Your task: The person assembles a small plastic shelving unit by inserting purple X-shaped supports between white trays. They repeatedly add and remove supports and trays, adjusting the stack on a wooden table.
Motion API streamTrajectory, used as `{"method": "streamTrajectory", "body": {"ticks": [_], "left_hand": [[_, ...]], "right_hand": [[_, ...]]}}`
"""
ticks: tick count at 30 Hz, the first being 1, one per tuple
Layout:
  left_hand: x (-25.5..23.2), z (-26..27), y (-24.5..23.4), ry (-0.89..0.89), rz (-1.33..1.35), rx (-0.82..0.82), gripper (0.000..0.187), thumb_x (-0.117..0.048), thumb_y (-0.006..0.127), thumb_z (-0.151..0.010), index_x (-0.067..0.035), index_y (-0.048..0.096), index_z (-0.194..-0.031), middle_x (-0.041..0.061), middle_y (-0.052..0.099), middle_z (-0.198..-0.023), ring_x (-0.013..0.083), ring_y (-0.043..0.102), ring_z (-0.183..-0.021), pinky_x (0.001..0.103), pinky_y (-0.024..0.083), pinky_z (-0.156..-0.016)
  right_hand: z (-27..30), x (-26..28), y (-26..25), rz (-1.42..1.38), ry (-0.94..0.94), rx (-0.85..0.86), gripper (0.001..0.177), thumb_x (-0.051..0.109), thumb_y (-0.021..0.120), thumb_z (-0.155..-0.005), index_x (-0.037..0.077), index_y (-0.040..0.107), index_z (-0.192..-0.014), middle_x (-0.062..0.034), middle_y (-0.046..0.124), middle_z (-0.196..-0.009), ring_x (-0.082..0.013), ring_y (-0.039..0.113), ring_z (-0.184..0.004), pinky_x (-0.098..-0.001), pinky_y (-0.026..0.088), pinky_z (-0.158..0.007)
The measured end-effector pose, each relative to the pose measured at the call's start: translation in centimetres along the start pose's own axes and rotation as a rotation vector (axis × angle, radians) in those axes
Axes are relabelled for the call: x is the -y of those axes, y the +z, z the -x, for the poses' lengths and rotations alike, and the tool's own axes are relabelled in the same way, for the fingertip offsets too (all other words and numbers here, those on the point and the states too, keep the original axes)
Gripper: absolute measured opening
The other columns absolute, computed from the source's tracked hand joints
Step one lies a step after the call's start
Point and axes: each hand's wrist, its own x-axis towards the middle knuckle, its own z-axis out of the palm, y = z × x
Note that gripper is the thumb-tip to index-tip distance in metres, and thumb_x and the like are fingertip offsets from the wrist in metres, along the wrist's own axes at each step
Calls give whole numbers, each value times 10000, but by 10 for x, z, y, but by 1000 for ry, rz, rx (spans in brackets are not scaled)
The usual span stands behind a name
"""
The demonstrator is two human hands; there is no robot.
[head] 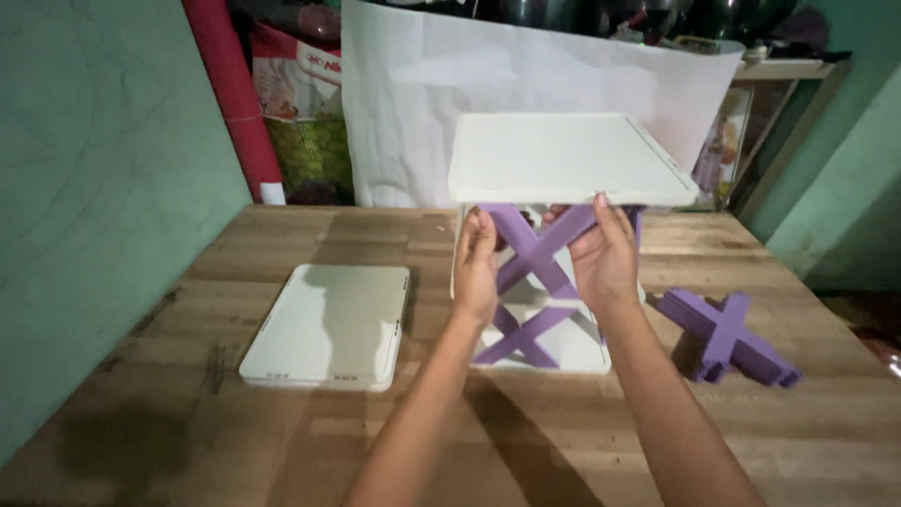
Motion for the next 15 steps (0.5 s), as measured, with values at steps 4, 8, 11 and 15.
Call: {"method": "streamTrajectory", "body": {"ticks": [4, 8, 11, 15], "left_hand": [[-10, -10, 13, 115, 302, 171, 406, -405, 455, -1125, -26, 584, -1195, 128, 694, -1082, 218, 679, -1022, 388, 538, -983], [-17, -15, 23, 202, 286, 144, 413, -404, 446, -1152, -12, 572, -1121, 139, 708, -934, 221, 691, -895, 367, 543, -895], [-19, -12, 32, 206, 398, 147, 372, -385, 447, -1127, -36, 560, -1188, 84, 632, -843, 182, 623, -778, 343, 516, -746], [-17, -11, 36, 200, 381, 124, 298, -307, 491, -1059, -63, 521, -1226, 42, 612, -900, 154, 566, -765, 329, 503, -742]], "right_hand": [[-3, -1, 13, -66, -17, 84, 341, 313, 494, -1112, -15, 569, -1167, -153, 664, -967, -267, 653, -931, -430, 535, -908], [0, -12, 19, -50, -79, 75, 376, 370, 469, -1125, 2, 536, -1088, -103, 580, -849, -233, 581, -836, -385, 510, -822], [0, -19, 21, -22, -149, 42, 370, 397, 491, -1130, 29, 511, -1096, -87, 527, -813, -221, 543, -802, -358, 468, -763], [-3, -27, 19, -26, -193, 9, 367, 388, 520, -1130, 30, 506, -1052, -95, 522, -785, -227, 537, -764, -370, 471, -736]]}}
